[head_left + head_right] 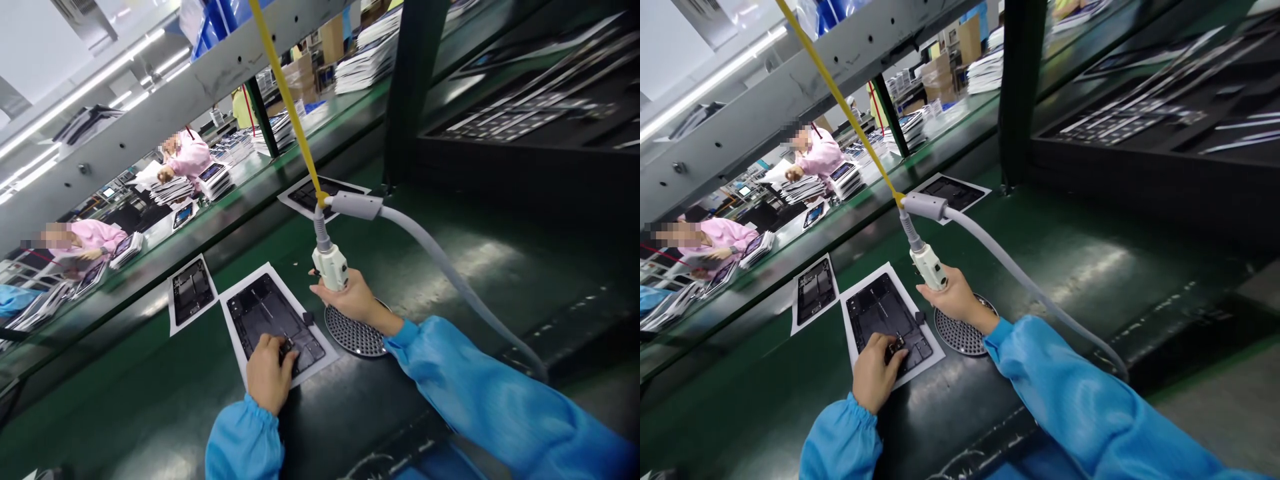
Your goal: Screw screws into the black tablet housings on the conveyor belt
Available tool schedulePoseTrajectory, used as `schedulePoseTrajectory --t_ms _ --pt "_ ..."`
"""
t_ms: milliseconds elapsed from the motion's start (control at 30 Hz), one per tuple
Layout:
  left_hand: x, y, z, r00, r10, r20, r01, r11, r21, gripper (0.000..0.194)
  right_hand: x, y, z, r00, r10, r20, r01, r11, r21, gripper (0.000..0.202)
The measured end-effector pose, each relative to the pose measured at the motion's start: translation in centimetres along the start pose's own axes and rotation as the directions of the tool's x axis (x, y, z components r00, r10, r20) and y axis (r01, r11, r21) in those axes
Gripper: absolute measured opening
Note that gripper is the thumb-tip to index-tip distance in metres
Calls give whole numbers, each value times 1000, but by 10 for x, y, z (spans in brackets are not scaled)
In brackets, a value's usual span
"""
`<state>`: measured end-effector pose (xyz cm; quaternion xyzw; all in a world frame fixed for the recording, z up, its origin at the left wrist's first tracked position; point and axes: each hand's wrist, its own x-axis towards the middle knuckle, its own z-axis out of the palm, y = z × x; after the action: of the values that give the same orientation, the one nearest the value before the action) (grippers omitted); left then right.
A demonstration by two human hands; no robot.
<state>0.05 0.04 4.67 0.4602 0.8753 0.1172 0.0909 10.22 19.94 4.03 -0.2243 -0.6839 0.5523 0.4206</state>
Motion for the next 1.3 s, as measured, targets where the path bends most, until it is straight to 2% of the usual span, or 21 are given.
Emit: schedulePoseTrajectory --t_ms 167,333,567,700,767,867,967,1067,1167,1300 --pt "5 -3 2 1000 5 -8 -6 1000 -30 15 0 2 1 999 -33 -10 33 999 -13 23" --pt "8 -6 0 1000 -7 -28 3 992 -127 20 0 2 0 999 -44 -11 44 999 -19 26" --pt "11 -1 -2 999 -15 -51 13 999 -48 8 -4 4 -4 999 44 -32 -43 999 21 21" --pt "11 2 -10 999 -46 -25 39 971 -235 7 -6 -2 -8 998 18 -56 -17 1000 27 18" --pt "10 1 -11 995 -81 -52 57 933 -356 10 -6 -4 -8 998 5 -66 -4 1000 21 15" --pt "5 -2 -7 985 -152 -77 95 866 -491 12 -4 -4 -8 997 -1 -76 2 1000 13 13" --pt "-6 -4 0 981 -191 -31 144 827 -544 16 -3 -5 -8 998 13 -61 -12 1000 13 15" --pt "-17 -6 5 987 -159 16 144 838 -527 17 -2 -10 -11 999 -4 -38 6 999 38 18" --pt "-23 -7 5 991 -124 42 129 884 -448 15 -3 -20 -16 996 -92 -20 93 986 138 24" --pt "-23 -6 3 997 -77 0 73 949 -306 11 -1 -38 -23 990 -137 37 123 959 254 41"
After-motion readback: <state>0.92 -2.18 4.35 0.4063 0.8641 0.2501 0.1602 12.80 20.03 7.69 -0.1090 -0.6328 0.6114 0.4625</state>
